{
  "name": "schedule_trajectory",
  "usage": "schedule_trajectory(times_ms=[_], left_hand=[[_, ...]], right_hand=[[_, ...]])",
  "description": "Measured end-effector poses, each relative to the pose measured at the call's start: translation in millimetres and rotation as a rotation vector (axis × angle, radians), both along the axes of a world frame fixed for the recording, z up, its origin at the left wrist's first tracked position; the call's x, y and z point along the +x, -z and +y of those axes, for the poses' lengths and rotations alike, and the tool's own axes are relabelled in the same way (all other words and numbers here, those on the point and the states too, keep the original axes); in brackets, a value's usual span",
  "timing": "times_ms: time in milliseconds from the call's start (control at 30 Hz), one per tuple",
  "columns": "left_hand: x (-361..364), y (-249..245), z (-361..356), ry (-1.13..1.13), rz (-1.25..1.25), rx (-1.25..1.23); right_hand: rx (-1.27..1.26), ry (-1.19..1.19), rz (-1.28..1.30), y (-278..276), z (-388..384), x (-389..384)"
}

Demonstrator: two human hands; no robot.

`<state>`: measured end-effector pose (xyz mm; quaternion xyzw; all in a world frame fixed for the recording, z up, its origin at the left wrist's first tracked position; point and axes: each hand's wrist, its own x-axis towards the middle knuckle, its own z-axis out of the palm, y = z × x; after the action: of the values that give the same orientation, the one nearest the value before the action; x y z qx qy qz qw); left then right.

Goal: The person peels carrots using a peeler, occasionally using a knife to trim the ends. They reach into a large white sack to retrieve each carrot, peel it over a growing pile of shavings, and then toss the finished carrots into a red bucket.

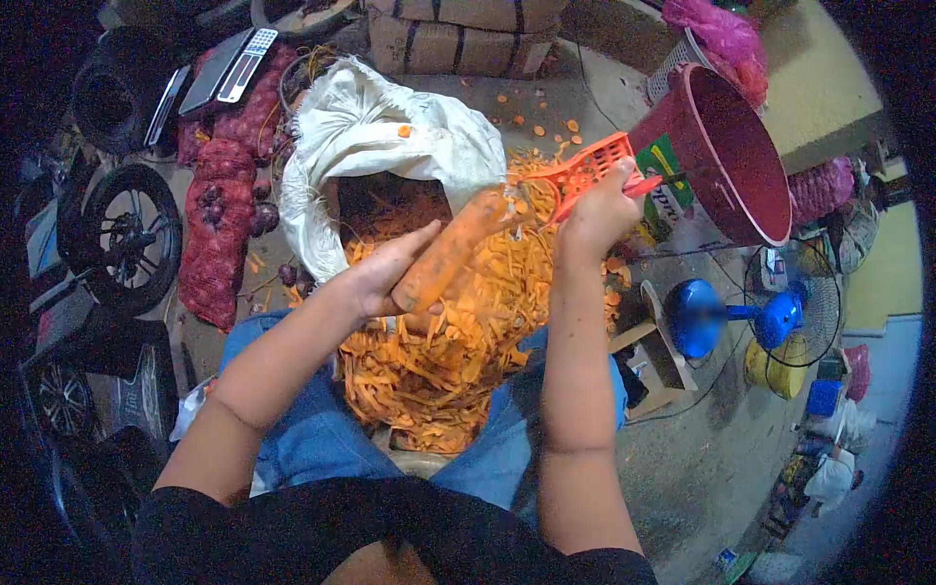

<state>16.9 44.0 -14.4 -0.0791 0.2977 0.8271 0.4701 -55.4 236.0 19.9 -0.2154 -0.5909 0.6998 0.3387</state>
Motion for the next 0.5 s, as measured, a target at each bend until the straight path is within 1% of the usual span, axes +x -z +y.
schedule_trajectory(times_ms=[33,100,133,200,233,300,333,400,433,500], left_hand=[[-1.4,-0.3,0.9,0.000,0.000,-0.001],[-4.2,-1.1,5.3,-0.154,-0.064,-0.157],[-5.4,1.5,3.8,-0.154,-0.064,-0.157],[-7.0,10.6,0.4,-0.162,-0.092,0.014],[-7.9,12.0,1.8,-0.164,-0.093,0.015],[-9.0,13.6,5.4,-0.221,-0.093,0.024],[-10.1,13.7,6.6,-0.221,-0.092,0.025],[-11.9,13.5,8.9,-0.284,-0.139,-0.014],[-11.7,13.6,9.1,-0.283,-0.138,-0.014],[-9.9,13.8,9.2,-0.252,-0.080,0.074]], right_hand=[[-0.001,0.000,0.000,-5.3,-4.2,3.9],[-0.284,-0.195,-0.026,-17.2,-18.6,14.9],[-0.284,-0.194,-0.025,-9.1,-24.9,14.7],[0.130,-0.327,0.167,13.8,-37.0,13.8],[0.131,-0.330,0.166,12.3,-46.6,19.9],[0.329,-0.456,-0.050,7.4,-64.4,39.3],[0.329,-0.456,-0.050,10.6,-68.3,41.9],[0.410,-0.525,-0.028,18.9,-72.8,45.2],[0.401,-0.512,-0.008,14.8,-75.5,47.3],[0.390,-0.505,-0.018,19.4,-74.8,46.6]])
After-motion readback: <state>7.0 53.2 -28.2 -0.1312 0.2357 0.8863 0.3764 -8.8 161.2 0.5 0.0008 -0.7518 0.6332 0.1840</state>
